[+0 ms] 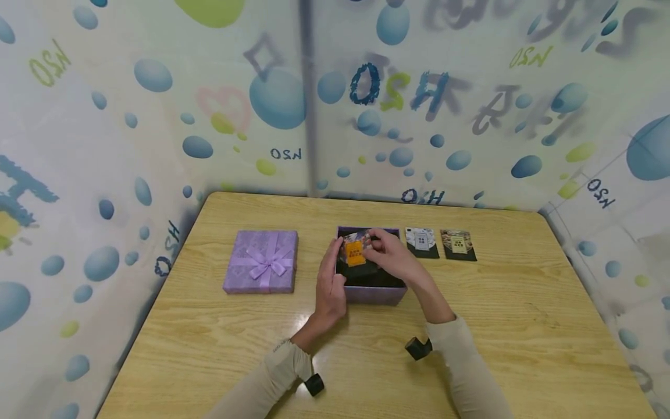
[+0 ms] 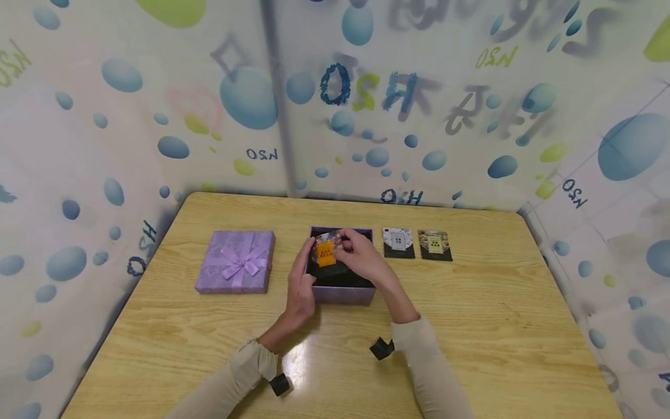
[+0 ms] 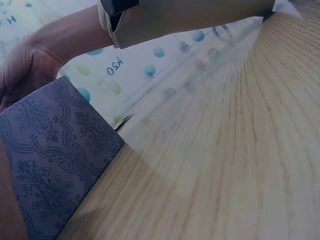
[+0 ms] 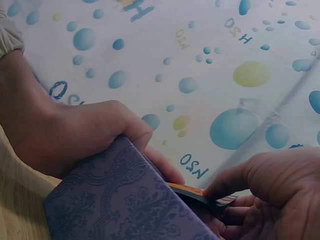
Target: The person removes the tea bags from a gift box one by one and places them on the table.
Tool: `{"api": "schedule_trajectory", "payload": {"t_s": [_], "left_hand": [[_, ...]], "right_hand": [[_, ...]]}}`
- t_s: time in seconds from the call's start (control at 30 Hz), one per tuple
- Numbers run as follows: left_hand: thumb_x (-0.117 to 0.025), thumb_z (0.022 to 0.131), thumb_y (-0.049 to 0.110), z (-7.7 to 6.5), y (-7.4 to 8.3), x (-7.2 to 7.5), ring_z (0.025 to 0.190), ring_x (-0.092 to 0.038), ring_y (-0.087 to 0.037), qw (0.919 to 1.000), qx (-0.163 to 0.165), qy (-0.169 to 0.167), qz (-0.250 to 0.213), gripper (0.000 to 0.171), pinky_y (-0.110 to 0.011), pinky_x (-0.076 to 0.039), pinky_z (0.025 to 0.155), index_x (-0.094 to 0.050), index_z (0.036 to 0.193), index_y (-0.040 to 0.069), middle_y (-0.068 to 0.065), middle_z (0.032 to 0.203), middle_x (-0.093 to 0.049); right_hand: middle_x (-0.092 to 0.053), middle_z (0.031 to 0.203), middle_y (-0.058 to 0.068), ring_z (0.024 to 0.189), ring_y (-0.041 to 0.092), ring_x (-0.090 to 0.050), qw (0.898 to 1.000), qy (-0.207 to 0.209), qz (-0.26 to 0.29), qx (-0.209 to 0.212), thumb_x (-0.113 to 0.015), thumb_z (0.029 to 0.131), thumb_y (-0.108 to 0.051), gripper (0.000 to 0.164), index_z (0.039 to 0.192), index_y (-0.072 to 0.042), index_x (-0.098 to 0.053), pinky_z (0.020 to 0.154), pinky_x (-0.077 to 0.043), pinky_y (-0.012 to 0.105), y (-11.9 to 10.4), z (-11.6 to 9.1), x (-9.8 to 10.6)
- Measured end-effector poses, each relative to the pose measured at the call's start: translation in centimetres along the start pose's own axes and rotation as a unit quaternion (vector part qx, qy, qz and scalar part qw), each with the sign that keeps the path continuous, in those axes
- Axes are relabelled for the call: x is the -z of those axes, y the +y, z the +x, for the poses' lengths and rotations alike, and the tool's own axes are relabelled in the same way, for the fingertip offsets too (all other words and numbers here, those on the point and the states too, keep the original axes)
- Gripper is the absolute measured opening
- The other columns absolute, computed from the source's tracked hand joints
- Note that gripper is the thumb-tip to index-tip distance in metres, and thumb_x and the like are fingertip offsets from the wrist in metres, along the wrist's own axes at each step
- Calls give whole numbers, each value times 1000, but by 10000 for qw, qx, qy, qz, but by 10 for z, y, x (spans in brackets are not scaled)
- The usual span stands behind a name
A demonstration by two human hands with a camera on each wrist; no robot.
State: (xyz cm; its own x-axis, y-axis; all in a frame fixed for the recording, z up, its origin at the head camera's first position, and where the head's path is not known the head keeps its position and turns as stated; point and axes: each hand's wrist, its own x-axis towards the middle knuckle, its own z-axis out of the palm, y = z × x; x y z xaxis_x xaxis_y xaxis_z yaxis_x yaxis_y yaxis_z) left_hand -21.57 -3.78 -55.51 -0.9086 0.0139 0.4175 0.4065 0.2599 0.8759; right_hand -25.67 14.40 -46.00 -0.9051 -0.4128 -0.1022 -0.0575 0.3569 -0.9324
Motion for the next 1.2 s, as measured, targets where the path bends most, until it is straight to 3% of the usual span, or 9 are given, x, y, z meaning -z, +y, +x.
{"api": "schedule_trajectory", "payload": {"t_s": [0.17,0.5,0.9,1.07,1.2], "left_hand": [[-32,86,-2,0,-1,0,157,-26,-24,10000,34,-29,20,81,-57,-27,121,-36,164,20,-7,170,-30],[-33,85,-3,1,0,0,157,-27,-27,10000,54,-32,28,81,-58,-26,121,-37,163,18,-5,170,-30],[-32,85,-2,0,-1,0,157,-26,-24,9999,70,-47,-55,82,-57,-26,122,-37,164,22,-2,171,-28],[-32,86,-2,0,-1,0,157,-25,-22,10000,80,-48,-18,81,-56,-24,123,-36,164,21,-4,171,-29],[-32,86,-1,0,-2,0,158,-25,-22,10000,73,-41,20,81,-55,-24,123,-36,164,20,-9,171,-30]], "right_hand": [[-71,111,19,79,24,-55,10000,49,39,-28,-55,108,-15,47,149,4,-42,72,-49,40,-3,-3,5],[-61,93,12,74,23,-49,9996,141,202,149,-54,108,-13,34,137,4,-49,70,-45,40,0,-4,11],[-70,117,22,85,23,-55,9986,461,219,121,-57,108,-17,40,141,4,-51,76,-47,41,-2,-9,20],[-67,132,25,102,24,-63,9981,617,90,-7,-57,108,-20,44,145,3,-50,84,-50,41,-2,-11,26],[-67,132,25,108,27,-64,9970,766,16,-81,-58,107,-22,45,144,2,-51,84,-50,36,-2,-13,33]]}}
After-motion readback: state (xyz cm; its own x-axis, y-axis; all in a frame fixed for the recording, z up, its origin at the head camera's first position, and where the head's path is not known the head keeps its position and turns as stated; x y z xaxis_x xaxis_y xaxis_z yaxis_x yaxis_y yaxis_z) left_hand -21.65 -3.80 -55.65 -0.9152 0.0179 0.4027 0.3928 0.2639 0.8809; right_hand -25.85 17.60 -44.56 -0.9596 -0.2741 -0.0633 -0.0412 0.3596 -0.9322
